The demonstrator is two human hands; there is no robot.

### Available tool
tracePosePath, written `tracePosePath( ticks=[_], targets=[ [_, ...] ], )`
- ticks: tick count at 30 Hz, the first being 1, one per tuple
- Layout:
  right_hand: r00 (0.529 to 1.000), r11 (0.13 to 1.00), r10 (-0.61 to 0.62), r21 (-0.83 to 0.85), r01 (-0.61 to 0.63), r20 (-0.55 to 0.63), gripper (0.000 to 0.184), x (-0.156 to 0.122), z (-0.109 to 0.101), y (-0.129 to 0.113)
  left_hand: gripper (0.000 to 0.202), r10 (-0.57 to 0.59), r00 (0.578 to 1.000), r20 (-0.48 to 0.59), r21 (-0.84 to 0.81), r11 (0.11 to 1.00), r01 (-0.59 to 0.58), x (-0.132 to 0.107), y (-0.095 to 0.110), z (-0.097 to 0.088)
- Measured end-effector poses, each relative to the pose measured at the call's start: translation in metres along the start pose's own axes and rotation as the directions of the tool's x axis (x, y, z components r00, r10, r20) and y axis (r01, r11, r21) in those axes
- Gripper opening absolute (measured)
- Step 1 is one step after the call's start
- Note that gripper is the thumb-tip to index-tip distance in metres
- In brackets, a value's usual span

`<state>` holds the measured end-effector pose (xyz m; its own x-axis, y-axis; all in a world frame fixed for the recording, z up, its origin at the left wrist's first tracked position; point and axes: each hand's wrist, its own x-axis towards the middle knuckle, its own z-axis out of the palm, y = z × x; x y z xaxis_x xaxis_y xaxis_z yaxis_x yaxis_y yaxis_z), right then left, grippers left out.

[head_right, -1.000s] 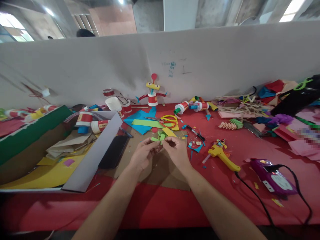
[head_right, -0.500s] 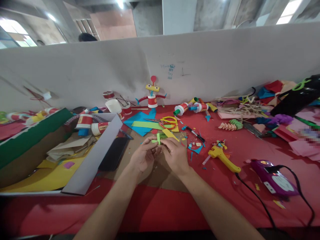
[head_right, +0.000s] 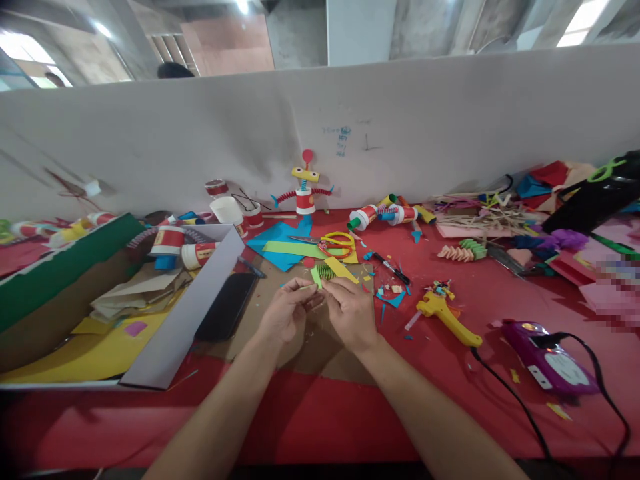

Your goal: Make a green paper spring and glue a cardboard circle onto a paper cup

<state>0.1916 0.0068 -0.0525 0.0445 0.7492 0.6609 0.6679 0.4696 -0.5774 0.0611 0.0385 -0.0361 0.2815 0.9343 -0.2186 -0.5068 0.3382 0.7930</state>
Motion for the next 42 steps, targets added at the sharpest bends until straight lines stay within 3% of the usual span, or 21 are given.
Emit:
tracePosePath(
  ticks=[5,9,14,17,21,25,30,34,38,42],
  targets=[
    [1.000,0.998,0.008,0.064,-0.006,-0.029,0.021,0.001,0.002,0.001,0.025,0.045,0.999,0.001,0.009,0.999,-0.045,0.000,-0.003,-0.001],
    [0.988,0.969,0.153,0.194,-0.152,0.008,0.014,0.002,0.005,0.003,0.024,0.080,0.996,-0.030,0.072,0.994,-0.078,0.000,-0.005,0.000],
    [0.872,0.778,0.441,0.395,-0.489,0.210,0.021,0.004,0.008,0.004,0.020,0.189,0.978,-0.090,0.262,0.952,-0.159,-0.001,-0.001,0.004],
    [0.836,0.733,0.501,0.403,-0.548,0.225,0.021,0.004,0.008,0.004,0.014,0.268,0.961,-0.075,0.389,0.895,-0.219,-0.001,0.000,0.004],
    [0.824,0.718,0.523,0.408,-0.564,0.220,0.018,0.005,0.008,0.004,0.011,0.312,0.950,-0.023,0.481,0.836,-0.264,0.001,-0.001,0.001],
    [0.805,0.667,0.558,0.468,-0.581,0.204,0.018,0.008,0.007,0.002,0.013,0.187,0.982,-0.032,0.341,0.925,-0.165,-0.001,0.001,0.001],
    [0.719,0.451,0.648,0.634,-0.629,0.253,0.018,0.013,0.005,-0.002,0.032,0.001,0.999,0.045,0.107,0.994,-0.006,-0.001,0.005,0.000],
    [0.686,0.352,0.658,0.678,-0.645,0.311,0.014,0.016,0.004,-0.003,0.020,-0.068,0.995,0.075,0.005,0.998,0.068,0.003,0.003,-0.004],
    [0.690,0.367,0.649,0.664,-0.652,0.320,0.013,0.015,0.004,-0.003,0.014,-0.138,0.990,0.033,-0.038,0.989,0.140,0.005,0.000,-0.006],
    [0.716,0.459,0.630,0.598,-0.656,0.301,0.014,0.012,0.005,-0.003,0.015,-0.179,0.982,-0.062,-0.072,0.982,0.175,0.006,-0.002,-0.005]
  ],
)
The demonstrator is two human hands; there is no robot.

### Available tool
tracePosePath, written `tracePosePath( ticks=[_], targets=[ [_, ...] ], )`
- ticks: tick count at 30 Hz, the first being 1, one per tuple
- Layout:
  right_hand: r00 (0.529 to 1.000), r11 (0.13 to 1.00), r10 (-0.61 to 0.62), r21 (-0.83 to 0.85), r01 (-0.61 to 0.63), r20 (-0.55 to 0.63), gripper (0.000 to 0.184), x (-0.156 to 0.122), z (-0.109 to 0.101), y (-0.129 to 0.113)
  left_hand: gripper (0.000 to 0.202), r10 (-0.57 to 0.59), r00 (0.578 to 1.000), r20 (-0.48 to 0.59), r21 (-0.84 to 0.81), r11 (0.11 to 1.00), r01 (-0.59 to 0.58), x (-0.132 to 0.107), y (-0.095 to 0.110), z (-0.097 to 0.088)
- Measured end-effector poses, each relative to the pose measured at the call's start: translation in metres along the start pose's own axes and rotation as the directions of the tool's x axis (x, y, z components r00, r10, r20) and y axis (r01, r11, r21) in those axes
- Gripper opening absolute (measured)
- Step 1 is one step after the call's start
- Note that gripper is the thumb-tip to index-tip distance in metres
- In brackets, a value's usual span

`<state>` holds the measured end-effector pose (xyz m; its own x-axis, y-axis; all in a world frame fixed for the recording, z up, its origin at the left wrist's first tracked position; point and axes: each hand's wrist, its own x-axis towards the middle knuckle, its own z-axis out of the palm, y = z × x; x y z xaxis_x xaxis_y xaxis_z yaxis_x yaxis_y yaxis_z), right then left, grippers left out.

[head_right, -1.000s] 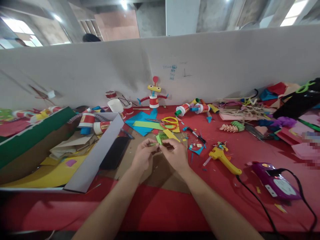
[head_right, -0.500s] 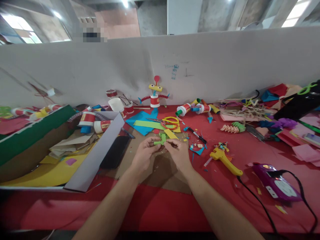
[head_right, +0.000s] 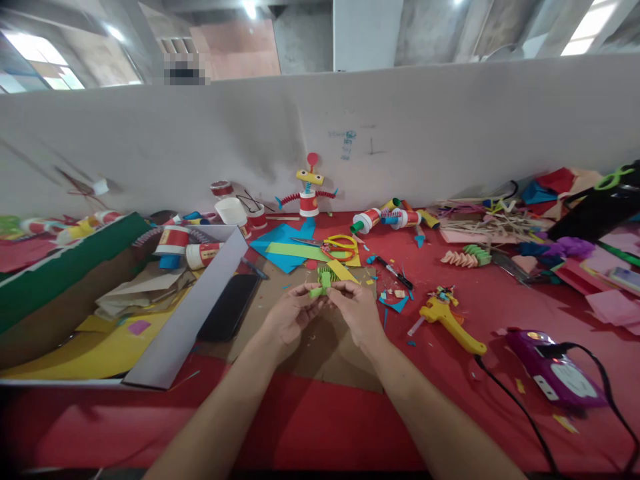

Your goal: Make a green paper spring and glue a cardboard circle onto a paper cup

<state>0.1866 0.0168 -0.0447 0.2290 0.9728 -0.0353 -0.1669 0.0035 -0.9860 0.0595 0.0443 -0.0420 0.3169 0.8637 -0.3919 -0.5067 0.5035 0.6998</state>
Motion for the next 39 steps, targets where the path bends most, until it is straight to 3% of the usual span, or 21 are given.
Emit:
tracePosePath(
  ticks=[6,13,18,26,31,35,39],
  targets=[
    [1.000,0.993,-0.015,-0.116,0.016,0.002,0.015,-0.003,0.000,0.001,0.013,-0.005,1.000,-0.026,-0.003,1.000,0.005,0.000,-0.002,0.003],
    [0.999,1.000,0.009,0.010,-0.009,-0.037,0.016,0.000,0.002,-0.001,0.010,-0.002,1.000,0.005,-0.018,1.000,0.002,-0.003,-0.003,0.007],
    [0.995,0.994,0.039,0.107,-0.030,-0.088,0.018,0.001,0.004,0.000,0.016,0.108,0.994,0.024,-0.019,0.994,-0.107,-0.007,-0.009,0.011],
    [0.998,0.997,-0.047,0.059,0.050,-0.050,0.016,-0.005,0.004,0.004,0.019,0.211,0.977,-0.005,0.085,0.974,-0.210,-0.008,-0.011,0.011],
    [0.999,0.996,-0.035,0.082,0.036,-0.021,0.015,-0.004,0.005,0.002,0.020,0.269,0.963,-0.001,0.131,0.955,-0.267,-0.009,-0.010,0.013],
    [1.000,0.991,0.012,0.133,-0.011,-0.011,0.017,-0.002,0.003,0.000,0.020,0.241,0.970,0.043,0.141,0.959,-0.244,-0.009,-0.007,0.011],
    [0.997,0.984,0.077,0.161,-0.076,0.003,0.021,0.000,0.001,-0.002,0.020,0.152,0.985,0.085,0.045,0.987,-0.156,-0.007,-0.005,0.007]
  ],
)
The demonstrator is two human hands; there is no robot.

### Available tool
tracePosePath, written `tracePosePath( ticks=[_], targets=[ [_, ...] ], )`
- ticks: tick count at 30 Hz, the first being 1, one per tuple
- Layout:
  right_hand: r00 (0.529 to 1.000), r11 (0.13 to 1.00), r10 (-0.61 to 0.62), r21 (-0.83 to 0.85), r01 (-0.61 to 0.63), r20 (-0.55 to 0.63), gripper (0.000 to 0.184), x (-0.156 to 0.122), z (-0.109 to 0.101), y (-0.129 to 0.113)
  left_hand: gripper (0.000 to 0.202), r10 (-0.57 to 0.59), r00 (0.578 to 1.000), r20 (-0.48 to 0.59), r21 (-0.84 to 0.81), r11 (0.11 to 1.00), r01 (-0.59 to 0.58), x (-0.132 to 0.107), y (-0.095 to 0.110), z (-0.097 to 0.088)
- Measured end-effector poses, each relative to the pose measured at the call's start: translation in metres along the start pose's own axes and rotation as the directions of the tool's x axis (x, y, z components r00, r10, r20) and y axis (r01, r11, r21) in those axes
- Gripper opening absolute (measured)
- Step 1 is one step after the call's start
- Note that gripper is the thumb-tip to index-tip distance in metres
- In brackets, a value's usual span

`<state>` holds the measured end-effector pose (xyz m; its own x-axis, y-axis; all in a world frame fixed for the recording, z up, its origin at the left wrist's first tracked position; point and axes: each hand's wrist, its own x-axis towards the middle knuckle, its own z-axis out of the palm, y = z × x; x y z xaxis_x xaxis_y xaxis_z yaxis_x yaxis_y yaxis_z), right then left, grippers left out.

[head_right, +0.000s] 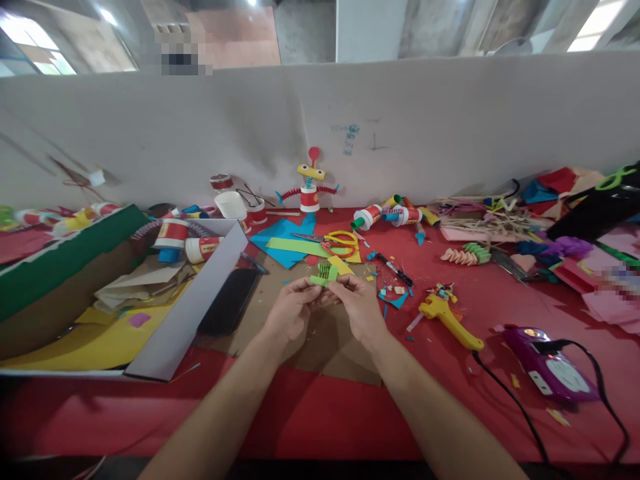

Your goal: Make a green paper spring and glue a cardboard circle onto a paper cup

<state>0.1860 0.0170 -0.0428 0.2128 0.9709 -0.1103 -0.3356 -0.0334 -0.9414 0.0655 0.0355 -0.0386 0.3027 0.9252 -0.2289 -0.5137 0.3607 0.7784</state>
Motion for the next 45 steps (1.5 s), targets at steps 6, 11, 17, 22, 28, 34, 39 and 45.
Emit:
tracePosePath(
  ticks=[6,11,17,22,28,34,39,45],
  targets=[
    [0.999,0.997,-0.042,-0.060,0.042,0.007,0.019,-0.001,0.001,0.001,0.019,-0.048,0.997,-0.062,-0.002,0.999,0.048,0.001,-0.001,-0.001],
    [0.983,0.957,-0.176,-0.225,0.181,0.043,0.010,-0.002,-0.003,0.005,0.018,-0.040,0.997,-0.061,0.016,0.999,0.041,0.001,0.001,0.001],
    [0.941,0.823,-0.322,-0.460,0.333,0.106,0.016,-0.002,-0.009,0.006,0.023,-0.006,0.998,-0.057,0.017,1.000,0.007,0.004,0.000,-0.003],
    [0.886,0.702,-0.422,-0.550,0.453,0.191,0.019,-0.006,-0.007,0.000,0.023,0.032,0.998,-0.061,0.027,0.999,-0.031,0.006,-0.001,-0.003],
    [0.924,0.808,-0.338,-0.450,0.381,0.177,0.021,-0.009,-0.002,-0.004,0.022,0.071,0.995,-0.073,-0.019,0.997,-0.073,0.003,0.000,0.003],
    [0.965,0.920,-0.258,-0.290,0.262,0.054,0.017,-0.004,-0.003,0.000,0.021,0.100,0.995,-0.008,-0.100,0.990,-0.100,0.000,-0.004,0.006],
    [0.951,0.876,-0.299,-0.374,0.305,0.076,0.017,-0.001,-0.006,0.002,0.019,0.082,0.996,-0.020,-0.080,0.993,-0.083,0.001,-0.003,0.004],
    [0.962,0.895,-0.267,-0.357,0.267,0.049,0.024,-0.002,-0.004,0.006,0.023,0.080,0.994,-0.079,-0.089,0.992,-0.087,0.003,-0.004,0.003]
  ],
)
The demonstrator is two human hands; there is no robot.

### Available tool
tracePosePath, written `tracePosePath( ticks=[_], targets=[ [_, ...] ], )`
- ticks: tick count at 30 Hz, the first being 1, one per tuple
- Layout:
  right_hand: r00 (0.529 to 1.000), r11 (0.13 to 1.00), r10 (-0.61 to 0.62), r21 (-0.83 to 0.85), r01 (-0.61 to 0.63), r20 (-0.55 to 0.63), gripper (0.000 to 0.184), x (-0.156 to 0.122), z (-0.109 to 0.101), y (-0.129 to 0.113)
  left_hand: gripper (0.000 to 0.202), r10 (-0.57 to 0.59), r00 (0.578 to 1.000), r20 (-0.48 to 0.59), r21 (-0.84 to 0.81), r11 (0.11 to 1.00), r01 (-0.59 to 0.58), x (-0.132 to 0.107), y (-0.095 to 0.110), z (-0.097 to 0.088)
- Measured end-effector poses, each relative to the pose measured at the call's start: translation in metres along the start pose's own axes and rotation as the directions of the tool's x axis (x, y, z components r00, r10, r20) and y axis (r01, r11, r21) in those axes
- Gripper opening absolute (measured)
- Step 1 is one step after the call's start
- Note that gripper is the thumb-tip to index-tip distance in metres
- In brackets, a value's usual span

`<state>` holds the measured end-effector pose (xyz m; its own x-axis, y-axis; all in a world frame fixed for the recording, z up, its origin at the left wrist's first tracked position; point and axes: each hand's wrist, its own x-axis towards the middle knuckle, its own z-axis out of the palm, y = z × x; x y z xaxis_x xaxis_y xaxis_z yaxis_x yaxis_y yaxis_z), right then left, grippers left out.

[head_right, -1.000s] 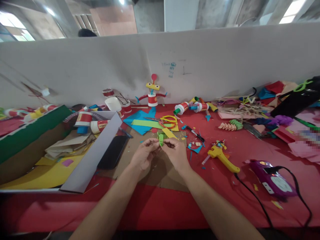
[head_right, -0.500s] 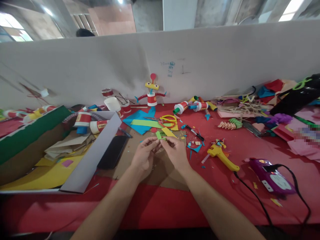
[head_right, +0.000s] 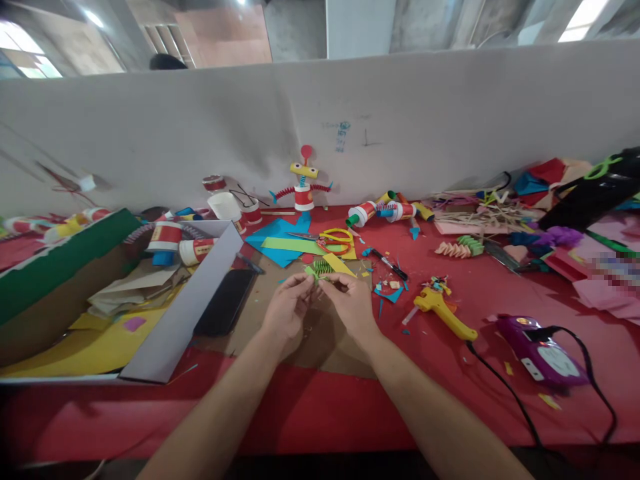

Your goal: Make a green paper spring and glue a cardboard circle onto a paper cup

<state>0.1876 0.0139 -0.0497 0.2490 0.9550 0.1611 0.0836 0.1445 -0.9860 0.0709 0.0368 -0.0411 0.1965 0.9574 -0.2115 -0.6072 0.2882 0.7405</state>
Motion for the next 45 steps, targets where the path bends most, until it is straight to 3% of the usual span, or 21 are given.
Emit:
tracePosePath(
  ticks=[5,11,16,19,25,28,31,37,40,45],
  targets=[
    [1.000,1.000,-0.003,-0.022,0.002,-0.012,0.022,-0.002,0.001,0.000,0.024,0.021,0.999,-0.034,0.072,0.997,-0.019,0.002,-0.001,-0.004],
    [1.000,1.000,0.019,0.003,-0.018,-0.025,0.017,-0.003,0.001,-0.005,0.023,0.072,0.997,0.002,0.119,0.990,-0.071,0.000,-0.002,-0.002],
    [0.995,0.997,0.030,0.069,-0.024,-0.091,0.016,-0.001,0.002,-0.004,0.027,-0.015,1.000,0.009,0.083,0.996,0.014,-0.004,-0.002,0.005],
    [0.997,0.996,0.039,0.080,-0.033,-0.066,0.016,-0.001,0.002,-0.001,0.024,-0.039,0.999,-0.004,0.140,0.989,0.040,-0.004,0.001,0.004],
    [0.993,0.986,-0.115,-0.119,0.116,0.014,0.018,-0.003,0.000,-0.002,0.027,-0.057,0.998,-0.010,0.200,0.978,0.058,0.001,0.005,-0.004],
    [0.994,0.988,-0.102,-0.114,0.107,0.050,0.016,-0.004,-0.001,-0.006,0.027,-0.041,0.999,-0.006,0.228,0.973,0.041,0.001,0.005,-0.005],
    [0.996,0.997,-0.046,-0.056,0.050,0.073,0.015,-0.003,0.000,-0.008,0.022,-0.072,0.997,0.019,0.205,0.976,0.067,0.002,0.004,-0.005],
    [0.992,0.958,0.082,0.266,-0.104,0.092,0.015,0.001,-0.001,-0.005,0.012,-0.297,0.953,0.061,0.001,0.955,0.297,0.008,0.009,-0.009],
    [0.992,0.978,-0.016,0.209,-0.011,0.129,0.022,-0.001,-0.001,-0.004,0.007,-0.339,0.934,0.111,-0.099,0.931,0.350,0.009,0.009,-0.012],
    [0.971,0.971,-0.206,-0.101,0.218,0.119,0.025,-0.006,-0.001,-0.007,0.008,-0.351,0.922,0.165,-0.123,0.920,0.372,0.008,0.008,-0.014]
  ],
)
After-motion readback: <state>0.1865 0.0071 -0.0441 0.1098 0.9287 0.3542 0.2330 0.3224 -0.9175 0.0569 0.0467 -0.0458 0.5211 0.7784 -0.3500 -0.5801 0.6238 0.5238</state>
